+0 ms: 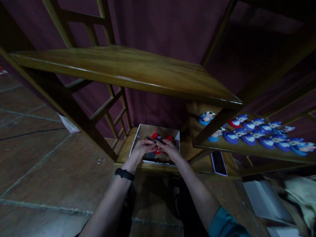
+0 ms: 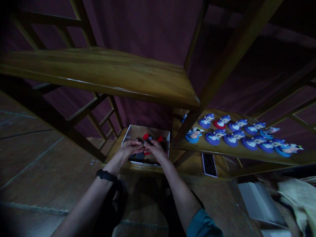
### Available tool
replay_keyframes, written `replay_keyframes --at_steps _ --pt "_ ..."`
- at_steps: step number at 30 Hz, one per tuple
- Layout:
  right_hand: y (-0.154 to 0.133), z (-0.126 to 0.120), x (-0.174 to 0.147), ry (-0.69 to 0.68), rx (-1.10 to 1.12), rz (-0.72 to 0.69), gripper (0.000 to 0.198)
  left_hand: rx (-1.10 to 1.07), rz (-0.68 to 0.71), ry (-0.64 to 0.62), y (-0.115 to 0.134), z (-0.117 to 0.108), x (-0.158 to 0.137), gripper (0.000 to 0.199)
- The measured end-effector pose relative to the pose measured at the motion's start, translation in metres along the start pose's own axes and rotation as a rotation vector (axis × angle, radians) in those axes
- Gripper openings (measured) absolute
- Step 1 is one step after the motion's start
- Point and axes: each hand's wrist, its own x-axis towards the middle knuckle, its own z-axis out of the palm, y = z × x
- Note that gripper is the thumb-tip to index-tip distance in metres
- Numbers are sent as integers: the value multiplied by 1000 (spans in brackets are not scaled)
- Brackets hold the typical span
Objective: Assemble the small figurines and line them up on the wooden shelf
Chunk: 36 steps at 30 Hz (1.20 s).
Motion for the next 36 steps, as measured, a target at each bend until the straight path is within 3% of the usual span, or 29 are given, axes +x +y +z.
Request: replay_keyframes --at_steps 7,11,17,22,28,33,36 --pt "1 -4 2 14 -81 -27 27 11 -11 -54 5 6 -6 28" --pt "7 -3 6 93 -165 -42 26 104 65 11 2 9 -3 26" --pt "14 -11 15 101 -255 -79 26 250 89 18 -6 -7 11 25" --pt "11 -27 22 288 -260 -69 35 818 159 132 -11 -25 16 4" --pt "11 -30 22 227 -253 -105 29 1406 147 105 -27 -14 -1 26" --pt "10 -25 19 221 -223 -122 29 1550 183 122 -36 4 -9 39" --pt "9 -24 17 233 -237 -108 30 1483 173 111 -34 5 -7 31"
